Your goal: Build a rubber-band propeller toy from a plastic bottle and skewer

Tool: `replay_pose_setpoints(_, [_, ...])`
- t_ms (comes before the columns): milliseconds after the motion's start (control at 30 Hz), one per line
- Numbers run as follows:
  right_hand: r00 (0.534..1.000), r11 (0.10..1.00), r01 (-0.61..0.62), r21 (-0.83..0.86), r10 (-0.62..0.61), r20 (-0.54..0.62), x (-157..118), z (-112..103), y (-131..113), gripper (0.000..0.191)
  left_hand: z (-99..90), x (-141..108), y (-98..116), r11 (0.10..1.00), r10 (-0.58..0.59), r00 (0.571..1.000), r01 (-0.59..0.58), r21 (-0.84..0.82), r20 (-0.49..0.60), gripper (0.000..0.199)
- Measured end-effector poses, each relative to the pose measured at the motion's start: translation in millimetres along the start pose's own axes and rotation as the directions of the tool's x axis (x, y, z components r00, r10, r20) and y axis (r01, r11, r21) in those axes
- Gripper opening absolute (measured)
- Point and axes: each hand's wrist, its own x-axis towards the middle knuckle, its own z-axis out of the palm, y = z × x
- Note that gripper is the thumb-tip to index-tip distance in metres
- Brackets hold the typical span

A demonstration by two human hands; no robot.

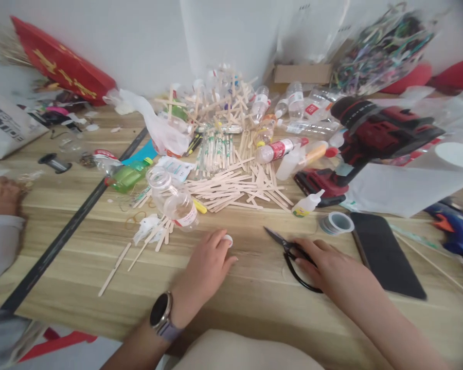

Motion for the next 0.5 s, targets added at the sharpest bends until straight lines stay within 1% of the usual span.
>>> replay_pose_setpoints(67, [0.999, 1.0, -0.007, -0.023, 0.006, -0.036, 0.2, 3.7, -1.8, 0.027, -5.1, -5.5, 4.4, 0.999, 0.008, 0.998, -0.01, -0.034, -0.065, 0.015])
replay_pose_setpoints(133, [0.998, 1.0, 0.007, -0.02, -0.008, -0.066, 0.4, 7.3, -2.6, 0.026, -13.9, -13.7, 8.5, 0.994, 0.066, 0.985, -0.078, -0.071, -0.162, 0.013])
replay_pose_setpoints(200, [0.992, 1.0, 0.028, -0.011, -0.029, -0.119, 1.0, 9.1, -2.5, 0.022, -23.5, -22.0, 8.0, 0.988, 0.136, 0.941, -0.153, -0.031, -0.31, 0.017])
replay_pose_setpoints(233, [0.986, 0.999, 0.043, -0.013, -0.045, -0.159, 1.5, 8.8, -2.3, 0.022, -27.7, -25.1, 5.3, 0.984, 0.171, 0.896, -0.179, 0.019, -0.41, 0.019])
replay_pose_setpoints(267, [0.977, 0.998, 0.063, -0.016, -0.065, -0.205, 2.1, 7.6, -2.4, 0.023, -31.3, -26.8, 0.8, 0.984, 0.18, 0.842, -0.163, 0.077, -0.509, 0.018])
replay_pose_setpoints(300, [0.964, 0.996, 0.087, -0.018, -0.089, -0.252, 2.8, 5.7, -2.7, 0.027, -34.3, -27.0, -5.1, 0.986, 0.163, 0.763, -0.106, 0.128, -0.625, 0.016])
replay_pose_setpoints(333, [0.948, 0.994, 0.107, -0.022, -0.109, -0.299, 3.4, 3.1, -3.5, 0.032, -36.7, -25.4, -12.0, 0.989, 0.127, 0.661, -0.024, 0.148, -0.74, 0.019])
replay_pose_setpoints(367, [0.933, 0.992, 0.12, -0.024, -0.121, -0.339, 4.0, 0.3, -4.8, 0.036, -38.8, -22.2, -19.5, 0.993, 0.079, 0.563, 0.027, 0.114, -0.822, 0.034])
replay_pose_setpoints(400, [0.921, 0.992, 0.127, -0.023, -0.127, -0.367, 4.6, -2.6, -6.6, 0.039, -40.6, -17.5, -26.8, 0.998, 0.026, 0.513, 0.033, 0.05, -0.858, 0.053])
replay_pose_setpoints(433, [0.913, 0.991, 0.134, -0.019, -0.131, -0.386, 5.1, -5.4, -9.1, 0.04, -42.3, -11.7, -33.4, 1.0, -0.026, 0.511, 0.02, -0.018, -0.859, 0.072])
replay_pose_setpoints(467, [0.908, 0.99, 0.143, -0.014, -0.137, -0.396, 5.7, -7.7, -12.3, 0.039, -44.0, -5.3, -39.0, 0.994, -0.101, 0.567, 0.017, -0.111, -0.817, 0.085])
replay_pose_setpoints(500, [0.907, 0.987, 0.158, -0.008, -0.149, -0.394, 6.5, -9.7, -16.4, 0.037, -45.7, 1.3, -43.1, 0.977, -0.175, 0.629, 0.014, -0.214, -0.757, 0.092])
